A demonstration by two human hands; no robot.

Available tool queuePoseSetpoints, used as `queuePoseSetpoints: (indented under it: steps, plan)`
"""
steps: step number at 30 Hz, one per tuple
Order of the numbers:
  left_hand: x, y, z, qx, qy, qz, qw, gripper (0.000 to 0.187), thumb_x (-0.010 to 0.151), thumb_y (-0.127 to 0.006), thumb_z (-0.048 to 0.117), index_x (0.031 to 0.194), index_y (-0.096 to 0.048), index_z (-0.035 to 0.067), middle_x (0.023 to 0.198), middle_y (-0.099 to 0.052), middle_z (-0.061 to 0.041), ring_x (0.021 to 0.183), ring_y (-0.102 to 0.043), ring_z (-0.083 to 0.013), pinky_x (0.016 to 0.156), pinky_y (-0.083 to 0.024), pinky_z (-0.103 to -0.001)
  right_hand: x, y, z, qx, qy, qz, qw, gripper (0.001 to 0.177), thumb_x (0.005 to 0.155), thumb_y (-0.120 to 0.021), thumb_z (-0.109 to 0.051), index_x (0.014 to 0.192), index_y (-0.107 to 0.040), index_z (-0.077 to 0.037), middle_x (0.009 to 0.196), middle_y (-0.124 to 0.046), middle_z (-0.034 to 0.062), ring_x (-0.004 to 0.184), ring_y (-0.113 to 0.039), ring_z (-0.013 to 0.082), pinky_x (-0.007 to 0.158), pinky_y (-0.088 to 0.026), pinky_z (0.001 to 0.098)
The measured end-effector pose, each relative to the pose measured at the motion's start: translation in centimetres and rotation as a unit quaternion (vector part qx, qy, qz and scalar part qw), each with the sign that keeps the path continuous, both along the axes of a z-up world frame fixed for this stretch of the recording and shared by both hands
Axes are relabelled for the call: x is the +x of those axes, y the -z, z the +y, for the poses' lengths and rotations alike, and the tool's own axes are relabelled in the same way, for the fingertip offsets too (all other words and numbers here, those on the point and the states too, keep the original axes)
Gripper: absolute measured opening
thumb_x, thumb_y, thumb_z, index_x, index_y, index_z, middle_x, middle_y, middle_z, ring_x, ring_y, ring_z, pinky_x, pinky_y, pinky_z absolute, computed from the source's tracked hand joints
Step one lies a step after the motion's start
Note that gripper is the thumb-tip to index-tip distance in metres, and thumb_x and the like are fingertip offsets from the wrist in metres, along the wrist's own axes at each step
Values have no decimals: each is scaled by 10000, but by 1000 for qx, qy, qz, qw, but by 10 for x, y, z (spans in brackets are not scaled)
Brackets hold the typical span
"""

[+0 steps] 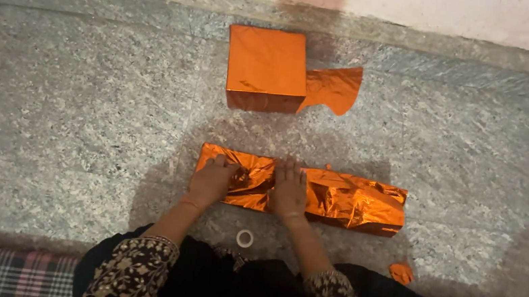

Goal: The person wraps a rectangular box with orange metallic foil paper. They fold the paper around the box, crease the edges, and secure the folds with clear tape. The wrapped box remains on the floor at the end of the clip.

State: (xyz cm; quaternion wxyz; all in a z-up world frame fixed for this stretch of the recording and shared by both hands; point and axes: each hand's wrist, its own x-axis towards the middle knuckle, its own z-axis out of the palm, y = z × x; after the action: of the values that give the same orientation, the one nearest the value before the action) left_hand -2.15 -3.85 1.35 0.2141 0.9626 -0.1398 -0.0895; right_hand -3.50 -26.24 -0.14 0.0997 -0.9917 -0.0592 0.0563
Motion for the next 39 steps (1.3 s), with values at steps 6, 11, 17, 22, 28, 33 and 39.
queuePoseSetpoints:
  steps: [6,11,17,22,28,33,39]
  plan:
    - [0,3,-4,19,-2,-53,998,345,886,-623,138,1221,-676,198,1227,-585,-152,1138,-587,-384,886,-555,-456,-51,24,43,48,-64,-92,993,729,934,-619,-301,1549,-352,-14,1648,-314,172,1540,-258,344,1252,-192,504]
    - [-1,-2,-11,18,-10,-32,999,399,773,-706,218,1167,-676,163,1171,-579,-147,1118,-578,-371,860,-548,-473,-42,40,47,24,-42,-69,996,735,969,-562,-375,1572,-323,-30,1666,-259,178,1551,-201,348,1230,-164,522]
    - [-1,22,-29,50,-8,-96,994,266,906,-629,184,1147,-670,78,1128,-609,-147,1082,-623,-343,834,-570,-453,-38,25,40,-4,-34,27,999,764,991,-516,-458,1596,-243,-81,1692,-146,139,1564,-81,361,1217,-81,578]
    - [2,44,-32,40,-7,-102,994,265,895,-614,131,1140,-666,45,1134,-608,-171,1059,-630,-354,839,-574,-445,-36,15,44,1,-29,47,998,780,1001,-466,-503,1618,-202,-104,1713,-98,119,1573,-43,341,1228,-55,580]
    - [2,52,-41,72,-5,-88,993,302,886,-646,137,1162,-645,16,1182,-595,-164,1095,-633,-330,857,-575,-424,-32,23,40,-8,-36,54,998,790,1004,-438,-528,1625,-174,-118,1714,-88,110,1576,-36,333,1223,-52,585]
    - [2,45,-43,66,5,-77,995,413,819,-728,153,1186,-632,-11,1195,-582,-173,1102,-632,-339,856,-578,-426,-33,32,38,-7,-47,25,999,782,1010,-434,-530,1623,-186,-113,1712,-102,113,1573,-54,331,1223,-57,592]
    - [9,15,-40,29,8,-14,999,529,743,-806,215,1184,-626,-17,1225,-568,-204,1129,-631,-372,890,-572,-448,-35,31,36,8,-52,-21,998,785,986,-491,-505,1606,-236,-98,1694,-167,130,1562,-121,351,1214,-97,596]
